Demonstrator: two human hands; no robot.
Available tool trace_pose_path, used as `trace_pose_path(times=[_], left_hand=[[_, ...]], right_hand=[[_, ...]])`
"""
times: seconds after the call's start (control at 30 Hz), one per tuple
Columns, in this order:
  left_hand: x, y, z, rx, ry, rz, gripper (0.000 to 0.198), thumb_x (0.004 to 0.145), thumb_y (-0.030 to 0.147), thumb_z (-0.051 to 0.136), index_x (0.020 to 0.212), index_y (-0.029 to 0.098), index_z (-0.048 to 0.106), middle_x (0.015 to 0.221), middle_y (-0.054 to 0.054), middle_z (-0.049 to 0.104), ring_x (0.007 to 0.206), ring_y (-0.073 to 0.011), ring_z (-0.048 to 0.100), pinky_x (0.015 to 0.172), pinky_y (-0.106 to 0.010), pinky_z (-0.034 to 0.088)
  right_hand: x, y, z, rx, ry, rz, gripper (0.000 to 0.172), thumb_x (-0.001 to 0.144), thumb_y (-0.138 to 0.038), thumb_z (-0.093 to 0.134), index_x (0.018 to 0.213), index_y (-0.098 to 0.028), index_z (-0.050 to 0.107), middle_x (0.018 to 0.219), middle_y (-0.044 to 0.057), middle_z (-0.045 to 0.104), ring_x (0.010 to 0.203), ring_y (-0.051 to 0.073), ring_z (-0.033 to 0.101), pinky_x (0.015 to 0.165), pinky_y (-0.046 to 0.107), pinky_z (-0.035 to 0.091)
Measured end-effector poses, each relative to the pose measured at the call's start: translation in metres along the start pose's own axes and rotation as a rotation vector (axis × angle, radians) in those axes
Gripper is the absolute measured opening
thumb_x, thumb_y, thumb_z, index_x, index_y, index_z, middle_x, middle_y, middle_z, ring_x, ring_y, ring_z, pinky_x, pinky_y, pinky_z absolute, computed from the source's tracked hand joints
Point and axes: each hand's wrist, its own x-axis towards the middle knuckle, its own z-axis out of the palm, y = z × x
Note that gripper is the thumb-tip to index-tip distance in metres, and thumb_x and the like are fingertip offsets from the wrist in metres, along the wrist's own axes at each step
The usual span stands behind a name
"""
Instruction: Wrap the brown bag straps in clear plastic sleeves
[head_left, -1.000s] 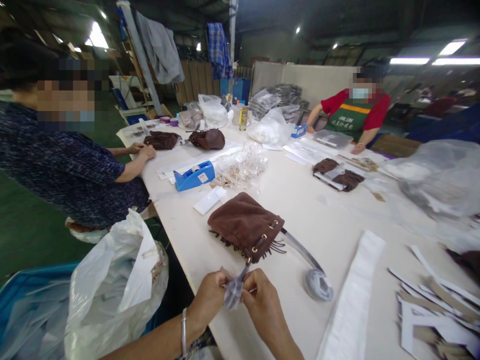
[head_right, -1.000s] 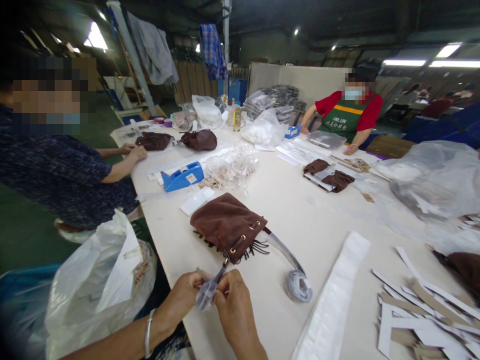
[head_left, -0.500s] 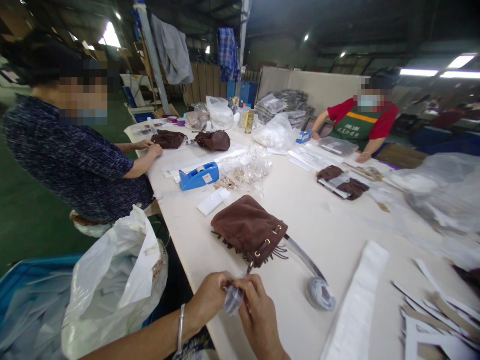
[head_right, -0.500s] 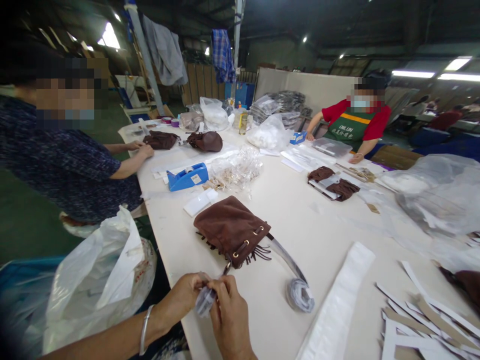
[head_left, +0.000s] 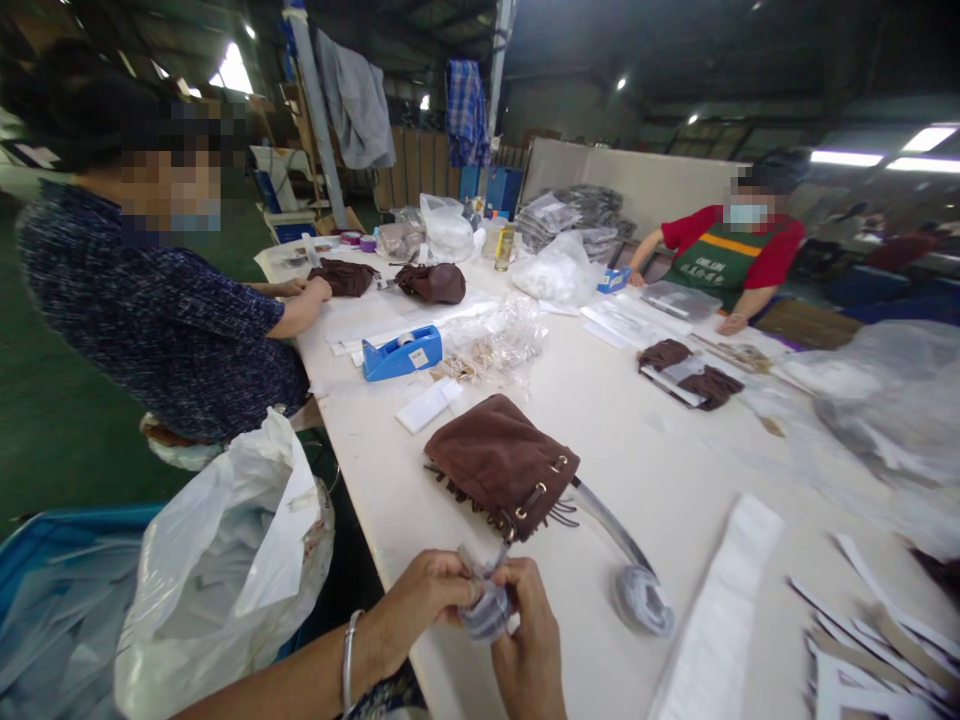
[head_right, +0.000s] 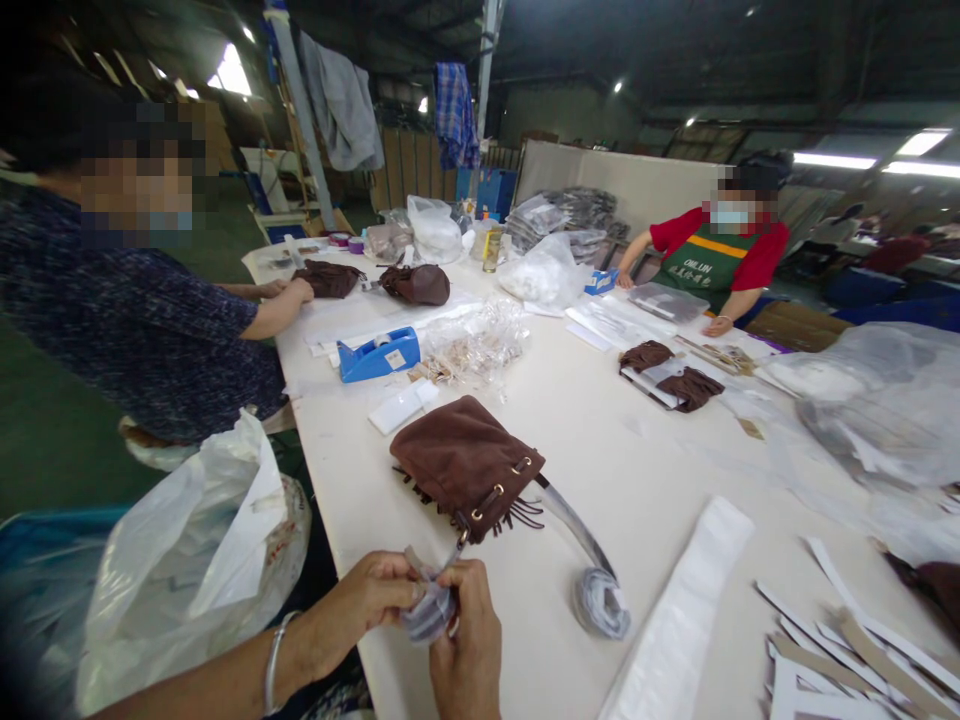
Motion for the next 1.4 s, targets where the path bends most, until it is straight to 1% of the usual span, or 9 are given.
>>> trace_pose_path(times=[0.4,0.63,0.77,0.83,0.9,0.97,1.07,1.27,1.4], left_hand=[[0.006,-0.011,0.001,-0.272,0.113,-0.11,0.032,0.065,0.034,0.079,0.077,0.009,0.063,0.068,-0.004,0.058,0.062,-0.0153,0.055,0.068,-0.032,0.048],[0.012,-0.019,0.003,-0.094,0.218,-0.051,0.049,0.06,0.054,0.08,0.068,0.01,0.06,0.06,-0.003,0.055,0.054,-0.0126,0.047,0.059,-0.028,0.041],[0.019,-0.025,-0.001,0.073,0.288,0.074,0.053,0.061,0.061,0.076,0.063,0.012,0.057,0.056,0.0,0.049,0.052,-0.0114,0.041,0.052,-0.025,0.029],[0.021,-0.027,-0.003,0.164,0.312,0.133,0.051,0.064,0.061,0.073,0.062,0.014,0.056,0.055,0.002,0.046,0.052,-0.0118,0.039,0.052,-0.025,0.027],[0.021,-0.028,-0.003,0.29,0.335,0.192,0.046,0.072,0.059,0.068,0.063,0.014,0.057,0.056,0.002,0.047,0.054,-0.013,0.04,0.052,-0.026,0.027],[0.018,-0.027,-0.001,0.437,0.375,0.265,0.04,0.079,0.053,0.062,0.065,0.015,0.059,0.058,0.001,0.05,0.057,-0.0146,0.043,0.054,-0.026,0.029],[0.014,-0.025,0.002,0.519,0.433,0.325,0.032,0.081,0.044,0.061,0.066,0.016,0.062,0.06,0.0,0.054,0.059,-0.0158,0.046,0.056,-0.026,0.031],[0.006,-0.018,0.003,0.111,0.33,0.115,0.034,0.063,0.045,0.077,0.064,0.014,0.062,0.062,-0.003,0.061,0.059,-0.0171,0.054,0.06,-0.028,0.043],[-0.002,-0.009,0.005,0.029,0.285,0.037,0.034,0.059,0.04,0.081,0.066,0.012,0.062,0.064,-0.006,0.065,0.061,-0.0195,0.061,0.066,-0.033,0.05]], right_hand=[[0.011,-0.01,-0.01,-0.032,-0.06,-0.019,0.012,0.085,-0.011,0.05,0.087,-0.023,0.05,0.088,0.0,0.053,0.078,0.015,0.056,0.067,0.024,0.043],[0.006,0.0,-0.006,-0.057,-0.069,-0.036,0.011,0.086,-0.013,0.051,0.089,-0.023,0.051,0.09,0.002,0.054,0.081,0.016,0.057,0.069,0.025,0.045],[-0.001,-0.001,-0.021,0.001,-0.172,-0.073,0.028,0.091,-0.013,0.04,0.113,-0.024,0.054,0.108,0.008,0.055,0.1,0.019,0.058,0.083,0.031,0.05],[-0.003,-0.008,-0.029,0.074,-0.196,-0.018,0.027,0.095,-0.021,0.039,0.117,-0.025,0.055,0.112,0.01,0.055,0.099,0.02,0.059,0.08,0.032,0.053],[-0.006,-0.018,-0.03,0.167,-0.181,0.126,0.025,0.096,-0.032,0.041,0.114,-0.024,0.056,0.104,0.008,0.059,0.084,0.019,0.062,0.068,0.03,0.054],[-0.009,-0.027,-0.022,0.217,-0.12,0.312,0.027,0.092,-0.041,0.048,0.111,-0.023,0.055,0.089,0.005,0.063,0.071,0.018,0.062,0.059,0.028,0.053],[-0.013,-0.03,-0.002,0.191,0.031,0.471,0.035,0.082,-0.043,0.063,0.108,-0.021,0.052,0.083,0.003,0.065,0.071,0.02,0.063,0.06,0.029,0.053],[-0.013,-0.017,0.007,0.284,0.055,0.411,0.03,0.084,-0.039,0.059,0.106,-0.021,0.049,0.097,0.005,0.066,0.085,0.021,0.065,0.072,0.032,0.053],[-0.013,-0.015,0.0,0.311,0.053,0.376,0.025,0.087,-0.038,0.057,0.103,-0.021,0.051,0.096,0.005,0.066,0.083,0.02,0.064,0.072,0.031,0.051]])
